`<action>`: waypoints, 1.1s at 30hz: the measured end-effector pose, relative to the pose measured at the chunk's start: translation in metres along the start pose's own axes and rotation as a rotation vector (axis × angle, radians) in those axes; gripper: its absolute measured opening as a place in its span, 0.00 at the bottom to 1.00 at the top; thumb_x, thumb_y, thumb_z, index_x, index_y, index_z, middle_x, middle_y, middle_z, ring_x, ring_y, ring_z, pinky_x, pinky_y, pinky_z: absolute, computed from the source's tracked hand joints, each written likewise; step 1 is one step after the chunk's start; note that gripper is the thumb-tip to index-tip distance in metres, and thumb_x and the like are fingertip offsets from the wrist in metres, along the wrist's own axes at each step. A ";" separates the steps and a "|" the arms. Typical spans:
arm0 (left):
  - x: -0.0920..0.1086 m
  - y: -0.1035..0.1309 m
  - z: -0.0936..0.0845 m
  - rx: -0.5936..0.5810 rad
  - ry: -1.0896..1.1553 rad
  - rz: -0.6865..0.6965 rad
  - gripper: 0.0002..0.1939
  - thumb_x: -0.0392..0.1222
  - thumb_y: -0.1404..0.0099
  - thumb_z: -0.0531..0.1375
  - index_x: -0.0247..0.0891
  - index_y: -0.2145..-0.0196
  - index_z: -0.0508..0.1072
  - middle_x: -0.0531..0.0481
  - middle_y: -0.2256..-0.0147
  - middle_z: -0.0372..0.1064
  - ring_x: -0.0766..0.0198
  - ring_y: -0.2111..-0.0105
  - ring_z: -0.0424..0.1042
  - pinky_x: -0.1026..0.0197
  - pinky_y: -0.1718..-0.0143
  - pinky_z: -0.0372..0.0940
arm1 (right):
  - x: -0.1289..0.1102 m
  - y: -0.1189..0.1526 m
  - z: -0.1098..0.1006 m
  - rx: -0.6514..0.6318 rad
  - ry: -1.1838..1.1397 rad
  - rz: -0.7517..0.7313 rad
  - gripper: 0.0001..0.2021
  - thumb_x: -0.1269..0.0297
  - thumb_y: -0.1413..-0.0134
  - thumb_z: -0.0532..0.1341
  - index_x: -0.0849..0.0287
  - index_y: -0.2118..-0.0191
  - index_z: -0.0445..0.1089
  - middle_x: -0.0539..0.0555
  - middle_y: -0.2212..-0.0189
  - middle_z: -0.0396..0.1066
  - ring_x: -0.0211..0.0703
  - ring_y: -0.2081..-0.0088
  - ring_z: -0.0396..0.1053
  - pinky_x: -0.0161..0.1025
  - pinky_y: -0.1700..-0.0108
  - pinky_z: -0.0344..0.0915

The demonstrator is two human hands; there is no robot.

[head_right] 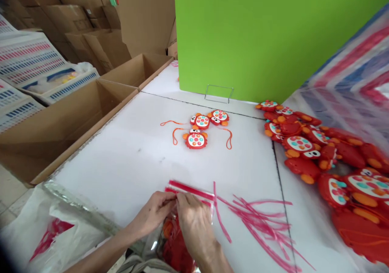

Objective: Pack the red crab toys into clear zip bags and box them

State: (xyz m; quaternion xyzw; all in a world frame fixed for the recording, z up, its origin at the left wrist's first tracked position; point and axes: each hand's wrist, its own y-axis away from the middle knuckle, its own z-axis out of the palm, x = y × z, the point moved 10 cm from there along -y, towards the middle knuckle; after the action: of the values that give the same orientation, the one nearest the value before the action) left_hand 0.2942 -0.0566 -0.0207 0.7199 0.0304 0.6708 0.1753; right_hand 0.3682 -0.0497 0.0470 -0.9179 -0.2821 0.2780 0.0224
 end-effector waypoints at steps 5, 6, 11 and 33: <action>0.010 0.003 0.000 0.066 -0.228 0.061 0.12 0.38 0.37 0.49 0.34 0.74 0.69 0.52 0.77 0.65 0.66 0.75 0.61 0.66 0.74 0.54 | 0.004 -0.007 -0.001 0.001 0.055 0.036 0.14 0.71 0.42 0.48 0.57 0.72 0.69 0.51 0.77 0.72 0.38 0.76 0.69 0.33 0.74 0.61; 0.008 0.004 0.000 0.063 -0.238 0.058 0.12 0.39 0.37 0.49 0.34 0.73 0.69 0.51 0.76 0.66 0.66 0.75 0.62 0.66 0.73 0.56 | 0.013 -0.004 -0.007 0.026 0.038 0.060 0.14 0.70 0.42 0.49 0.57 0.72 0.69 0.51 0.77 0.72 0.38 0.77 0.69 0.32 0.74 0.62; -0.020 0.006 -0.004 0.042 0.020 -0.077 0.13 0.48 0.37 0.52 0.35 0.70 0.68 0.46 0.71 0.70 0.59 0.71 0.71 0.61 0.70 0.66 | 0.097 0.037 -0.062 0.242 0.039 0.423 0.09 0.60 0.46 0.55 0.57 0.69 0.71 0.49 0.79 0.73 0.38 0.80 0.70 0.31 0.76 0.63; -0.007 0.007 -0.007 0.041 -0.126 -0.017 0.15 0.46 0.36 0.50 0.34 0.67 0.72 0.46 0.70 0.72 0.61 0.70 0.71 0.62 0.67 0.65 | 0.075 0.032 -0.040 0.185 -0.033 0.346 0.10 0.61 0.45 0.53 0.56 0.72 0.68 0.51 0.76 0.71 0.38 0.76 0.68 0.33 0.72 0.62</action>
State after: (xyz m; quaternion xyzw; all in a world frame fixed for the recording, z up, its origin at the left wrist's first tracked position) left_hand 0.2851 -0.0630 -0.0248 0.7638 0.0391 0.6221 0.1678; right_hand 0.4566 -0.0322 0.0377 -0.9420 -0.0937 0.3176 0.0542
